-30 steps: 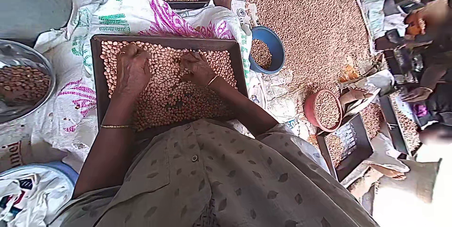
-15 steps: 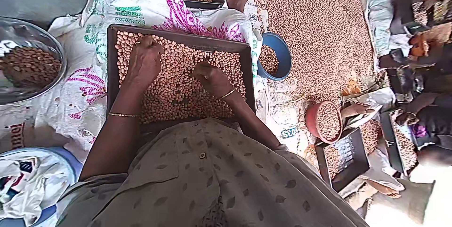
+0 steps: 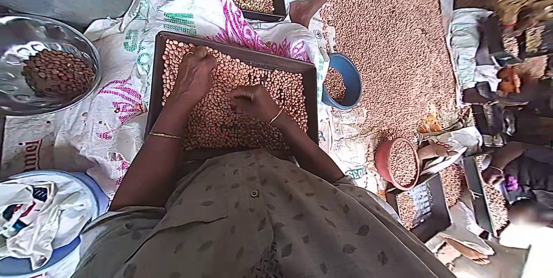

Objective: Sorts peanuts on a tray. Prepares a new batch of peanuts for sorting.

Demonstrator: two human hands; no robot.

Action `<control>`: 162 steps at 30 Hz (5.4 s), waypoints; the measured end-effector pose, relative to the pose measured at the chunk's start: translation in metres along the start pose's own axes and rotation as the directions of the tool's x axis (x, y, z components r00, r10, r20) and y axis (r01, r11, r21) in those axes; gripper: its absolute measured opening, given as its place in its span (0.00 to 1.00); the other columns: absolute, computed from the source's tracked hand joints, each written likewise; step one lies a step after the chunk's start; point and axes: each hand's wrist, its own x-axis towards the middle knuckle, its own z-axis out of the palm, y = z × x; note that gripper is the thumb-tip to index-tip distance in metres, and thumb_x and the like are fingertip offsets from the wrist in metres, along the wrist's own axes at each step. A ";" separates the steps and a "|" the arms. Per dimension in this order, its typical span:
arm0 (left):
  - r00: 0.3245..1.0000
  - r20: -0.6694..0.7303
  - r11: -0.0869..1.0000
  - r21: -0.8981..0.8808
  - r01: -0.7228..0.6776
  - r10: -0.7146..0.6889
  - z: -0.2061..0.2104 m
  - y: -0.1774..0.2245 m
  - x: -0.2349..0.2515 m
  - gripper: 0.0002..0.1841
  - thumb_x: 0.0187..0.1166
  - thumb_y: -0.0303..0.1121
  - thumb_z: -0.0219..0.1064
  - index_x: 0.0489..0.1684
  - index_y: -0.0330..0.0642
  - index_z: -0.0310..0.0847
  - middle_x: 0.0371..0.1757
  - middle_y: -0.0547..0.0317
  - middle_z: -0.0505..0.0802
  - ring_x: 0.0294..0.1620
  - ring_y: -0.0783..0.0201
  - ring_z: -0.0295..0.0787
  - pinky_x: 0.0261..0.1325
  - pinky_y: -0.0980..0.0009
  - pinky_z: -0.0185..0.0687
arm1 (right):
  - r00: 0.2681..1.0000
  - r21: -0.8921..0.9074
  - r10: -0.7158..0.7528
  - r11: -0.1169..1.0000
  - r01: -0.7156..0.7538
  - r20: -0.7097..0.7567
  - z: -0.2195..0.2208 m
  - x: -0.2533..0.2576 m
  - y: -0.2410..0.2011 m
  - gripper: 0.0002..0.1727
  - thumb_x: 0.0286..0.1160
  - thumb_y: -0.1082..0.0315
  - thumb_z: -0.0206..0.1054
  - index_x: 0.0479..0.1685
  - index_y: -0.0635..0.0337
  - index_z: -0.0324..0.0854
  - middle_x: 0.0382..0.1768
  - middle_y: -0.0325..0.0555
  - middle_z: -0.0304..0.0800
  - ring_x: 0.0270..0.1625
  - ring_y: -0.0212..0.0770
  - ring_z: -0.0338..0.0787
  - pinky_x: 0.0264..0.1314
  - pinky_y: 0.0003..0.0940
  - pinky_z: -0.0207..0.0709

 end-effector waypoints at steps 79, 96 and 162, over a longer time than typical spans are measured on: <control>0.993 -0.117 0.977 -0.212 -0.014 -0.011 -0.004 -0.011 -0.001 0.12 0.81 0.24 0.62 0.55 0.28 0.86 0.61 0.33 0.87 0.62 0.35 0.86 0.68 0.41 0.78 | 0.826 -0.028 -0.452 0.881 0.471 -0.337 0.032 0.069 -0.092 0.18 0.82 0.77 0.62 0.66 0.81 0.76 0.57 0.61 0.90 0.47 0.41 0.95 0.52 0.36 0.91; 0.999 -0.029 0.986 -0.166 -0.027 0.023 -0.004 -0.017 0.005 0.12 0.79 0.16 0.56 0.47 0.28 0.88 0.56 0.31 0.85 0.63 0.32 0.81 0.69 0.39 0.73 | 0.974 -0.601 -0.157 0.799 0.027 -0.165 -0.021 -0.067 0.048 0.09 0.69 0.79 0.66 0.44 0.66 0.91 0.57 0.62 0.91 0.64 0.60 0.89 0.66 0.57 0.81; 0.999 -0.039 0.991 -0.131 -0.011 0.005 -0.002 -0.014 0.006 0.12 0.81 0.17 0.54 0.46 0.27 0.86 0.55 0.30 0.84 0.60 0.31 0.82 0.67 0.37 0.73 | 0.991 -0.560 -0.096 0.818 0.129 0.088 0.063 -0.053 0.026 0.04 0.74 0.71 0.71 0.43 0.56 0.89 0.48 0.49 0.91 0.42 0.46 0.94 0.36 0.47 0.88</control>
